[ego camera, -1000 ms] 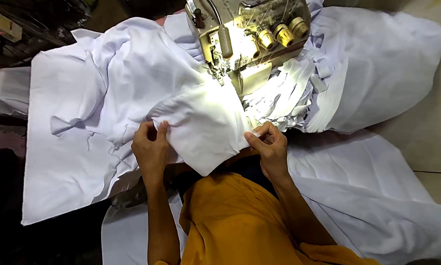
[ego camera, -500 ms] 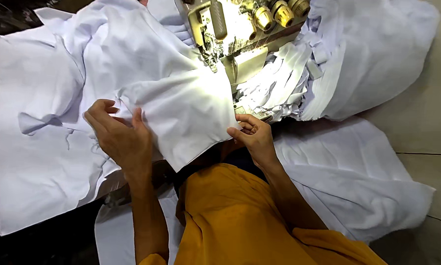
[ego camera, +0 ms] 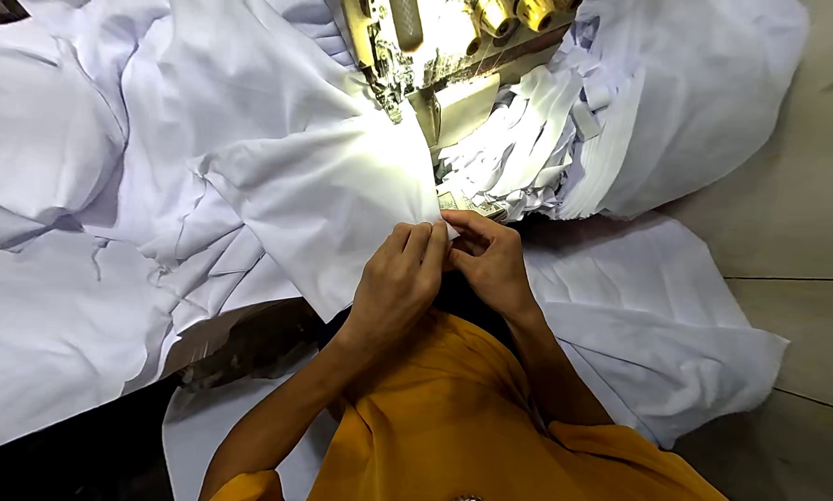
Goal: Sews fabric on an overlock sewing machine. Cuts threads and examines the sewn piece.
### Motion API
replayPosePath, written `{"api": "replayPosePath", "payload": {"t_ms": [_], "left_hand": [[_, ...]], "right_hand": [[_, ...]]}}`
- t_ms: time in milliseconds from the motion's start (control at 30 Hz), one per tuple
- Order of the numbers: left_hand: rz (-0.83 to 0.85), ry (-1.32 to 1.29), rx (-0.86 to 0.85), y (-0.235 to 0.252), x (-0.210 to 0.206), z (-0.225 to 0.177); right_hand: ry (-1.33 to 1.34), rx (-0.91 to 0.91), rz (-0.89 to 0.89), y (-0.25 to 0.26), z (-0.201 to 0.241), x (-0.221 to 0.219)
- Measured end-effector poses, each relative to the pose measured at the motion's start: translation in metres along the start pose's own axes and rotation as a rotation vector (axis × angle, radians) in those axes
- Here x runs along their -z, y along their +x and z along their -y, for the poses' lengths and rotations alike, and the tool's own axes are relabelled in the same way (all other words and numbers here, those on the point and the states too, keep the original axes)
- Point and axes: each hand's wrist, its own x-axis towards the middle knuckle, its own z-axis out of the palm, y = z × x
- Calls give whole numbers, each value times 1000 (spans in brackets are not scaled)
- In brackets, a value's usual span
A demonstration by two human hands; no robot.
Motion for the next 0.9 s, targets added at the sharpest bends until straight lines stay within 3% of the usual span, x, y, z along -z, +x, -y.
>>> {"api": "replayPosePath", "payload": {"t_ms": [200, 500, 700, 900], "left_hand": [[29, 33, -12, 5, 1, -3], [-121, -69, -26, -6, 1, 5], [-138, -43, -66, -11, -8, 1], [-128, 11, -116, -14, -15, -1]], "right_hand": [[-14, -6, -1, 3, -2, 0], [46, -58, 12, 3, -2, 5], [255, -179, 142, 5, -3, 10], [375, -172, 246, 9, -11, 16]]}}
